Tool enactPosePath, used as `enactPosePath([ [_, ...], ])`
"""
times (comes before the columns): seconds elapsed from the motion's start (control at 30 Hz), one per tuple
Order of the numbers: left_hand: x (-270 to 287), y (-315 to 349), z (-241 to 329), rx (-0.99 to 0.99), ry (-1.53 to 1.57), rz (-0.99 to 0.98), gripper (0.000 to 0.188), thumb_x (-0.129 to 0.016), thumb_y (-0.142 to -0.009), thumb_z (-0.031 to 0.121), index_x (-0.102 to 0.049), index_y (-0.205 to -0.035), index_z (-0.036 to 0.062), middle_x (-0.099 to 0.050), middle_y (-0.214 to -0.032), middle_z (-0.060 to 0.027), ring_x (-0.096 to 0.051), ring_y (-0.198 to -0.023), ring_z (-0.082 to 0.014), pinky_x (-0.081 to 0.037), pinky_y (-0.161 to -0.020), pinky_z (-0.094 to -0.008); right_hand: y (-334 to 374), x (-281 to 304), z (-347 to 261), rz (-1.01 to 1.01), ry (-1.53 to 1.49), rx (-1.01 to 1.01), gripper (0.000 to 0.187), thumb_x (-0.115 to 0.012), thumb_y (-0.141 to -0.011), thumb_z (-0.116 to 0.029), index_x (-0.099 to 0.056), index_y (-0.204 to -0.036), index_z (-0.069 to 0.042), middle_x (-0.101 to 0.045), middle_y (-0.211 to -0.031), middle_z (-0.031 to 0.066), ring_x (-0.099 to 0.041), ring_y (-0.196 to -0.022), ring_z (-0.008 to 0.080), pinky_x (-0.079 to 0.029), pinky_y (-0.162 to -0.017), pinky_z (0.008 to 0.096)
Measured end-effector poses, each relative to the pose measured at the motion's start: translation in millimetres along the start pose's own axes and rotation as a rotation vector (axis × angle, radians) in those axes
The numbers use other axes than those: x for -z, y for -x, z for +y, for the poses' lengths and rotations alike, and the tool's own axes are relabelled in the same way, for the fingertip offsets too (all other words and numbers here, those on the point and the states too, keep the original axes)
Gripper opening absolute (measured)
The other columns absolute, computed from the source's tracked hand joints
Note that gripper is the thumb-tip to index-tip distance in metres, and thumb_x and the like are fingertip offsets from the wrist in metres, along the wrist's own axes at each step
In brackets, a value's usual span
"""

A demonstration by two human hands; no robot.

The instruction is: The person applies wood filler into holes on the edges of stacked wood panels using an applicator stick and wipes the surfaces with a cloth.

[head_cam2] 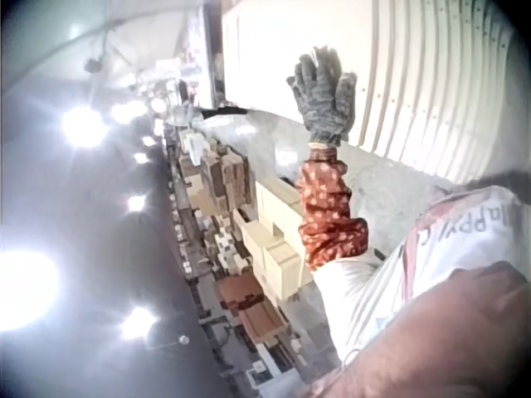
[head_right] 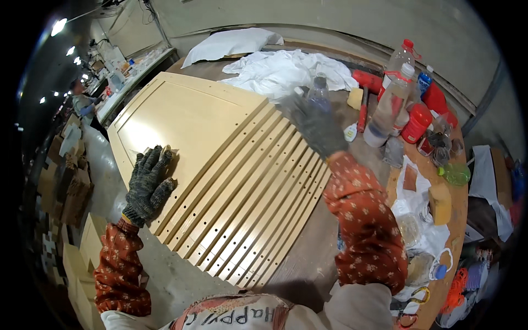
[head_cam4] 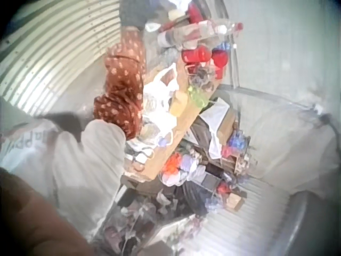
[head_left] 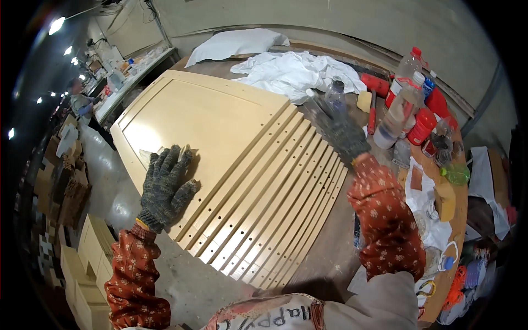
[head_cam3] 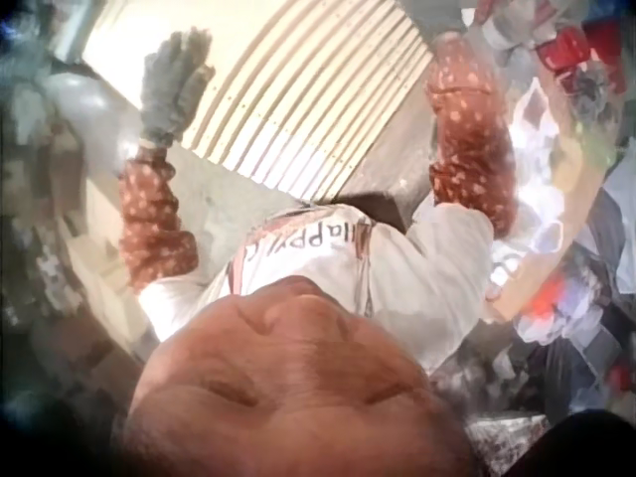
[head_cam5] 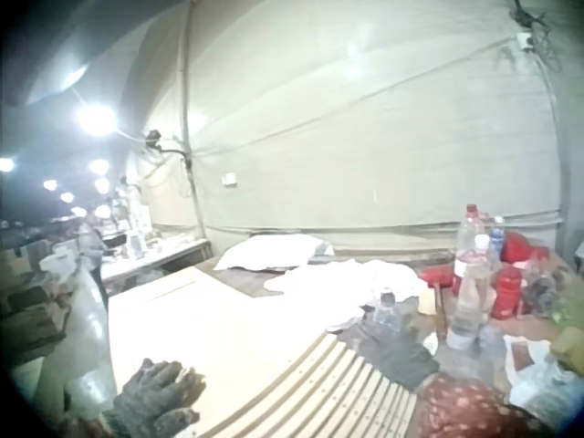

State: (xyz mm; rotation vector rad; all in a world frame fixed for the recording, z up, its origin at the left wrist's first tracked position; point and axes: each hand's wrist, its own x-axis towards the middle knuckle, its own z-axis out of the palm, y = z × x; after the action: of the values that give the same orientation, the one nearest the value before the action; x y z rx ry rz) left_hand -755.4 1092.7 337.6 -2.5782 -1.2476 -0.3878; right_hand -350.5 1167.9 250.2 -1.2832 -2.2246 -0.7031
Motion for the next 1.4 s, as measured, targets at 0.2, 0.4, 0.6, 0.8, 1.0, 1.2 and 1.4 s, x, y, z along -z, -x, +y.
enactPosePath([
  [0.2, -1, 5, -5, 0.006, 0.013, 0.002, 0.056, -0.057, -0.083, 0.033, -0.045, -0.131, 0.0043, -0.044, -0.131, -0.0231, -0.039, -0.122, -0.0419, -0.024, -0.105, -0.0510, -56, 10, -34, -0.114, -0.288, -0.155, 0.038, -0.044, -0.091, -0.024, -0.046, -0.128, -0.013, -0.044, -0.134, 0.0112, -0.050, -0.114, 0.0266, -0.041, -0.096, 0.0357],
  [0.4, 3, 3, 0, 0.005, 0.001, -0.004, 0.050, -0.053, -0.087, 0.025, -0.044, -0.131, 0.0031, -0.044, -0.133, -0.0189, -0.037, -0.125, -0.0382, -0.022, -0.107, -0.0480, -37, 27, -4, -0.602, -0.756, -0.701, 0.049, -0.048, -0.091, -0.036, -0.042, -0.134, -0.013, -0.045, -0.134, 0.0144, -0.047, -0.118, 0.0304, -0.035, -0.100, 0.0342],
  [0.6, 1, -2, 1, -0.071, -0.040, 0.025, 0.047, -0.048, -0.090, 0.021, -0.043, -0.132, 0.0020, -0.042, -0.136, -0.0158, -0.036, -0.127, -0.0349, -0.020, -0.108, -0.0453, 36, -10, -5, -0.032, -0.411, -0.313, 0.029, -0.041, -0.094, -0.024, -0.052, -0.119, -0.015, -0.055, -0.119, 0.0146, -0.054, -0.110, 0.0242, -0.044, -0.089, 0.0350],
  [0.8, 3, 10, -5, -0.036, -0.030, 0.002, 0.045, -0.041, -0.094, 0.026, -0.043, -0.133, 0.0040, -0.042, -0.137, -0.0145, -0.035, -0.128, -0.0337, -0.019, -0.109, -0.0444, 34, 16, -50, -0.036, -0.751, -0.557, 0.045, -0.046, -0.093, -0.028, -0.042, -0.134, -0.009, -0.049, -0.130, 0.0115, -0.047, -0.119, 0.0283, -0.035, -0.101, 0.0362],
  [1.0, -3, 3, -5, 0.030, -0.039, -0.037, 0.045, -0.039, -0.095, 0.027, -0.043, -0.134, 0.0048, -0.042, -0.137, -0.0141, -0.034, -0.129, -0.0324, -0.019, -0.109, -0.0445, 48, 13, -29, -0.364, -0.719, -0.708, 0.043, -0.041, -0.093, -0.016, -0.037, -0.136, -0.010, -0.035, -0.141, 0.0101, -0.035, -0.129, 0.0203, -0.027, -0.107, 0.0314],
  [1.2, 1, 4, 2, 0.010, -0.020, -0.016, 0.044, -0.040, -0.094, 0.027, -0.044, -0.133, 0.0044, -0.044, -0.136, -0.0146, -0.034, -0.130, -0.0321, -0.019, -0.109, -0.0426, 79, -4, -34, -0.292, -0.335, -0.643, 0.041, -0.044, -0.093, -0.022, -0.042, -0.132, -0.009, -0.044, -0.133, 0.0116, -0.041, -0.123, 0.0243, -0.031, -0.105, 0.0342],
  [1.4, -2, 3, -7, -0.067, -0.054, 0.007, 0.045, -0.037, -0.095, 0.026, -0.043, -0.133, 0.0036, -0.042, -0.137, -0.0139, -0.033, -0.130, -0.0314, -0.019, -0.109, -0.0435, 86, -2, -56, -0.184, -0.299, -0.649, 0.041, -0.046, -0.093, -0.027, -0.046, -0.129, -0.009, -0.048, -0.129, 0.0152, -0.043, -0.120, 0.0279, -0.035, -0.100, 0.0351],
])
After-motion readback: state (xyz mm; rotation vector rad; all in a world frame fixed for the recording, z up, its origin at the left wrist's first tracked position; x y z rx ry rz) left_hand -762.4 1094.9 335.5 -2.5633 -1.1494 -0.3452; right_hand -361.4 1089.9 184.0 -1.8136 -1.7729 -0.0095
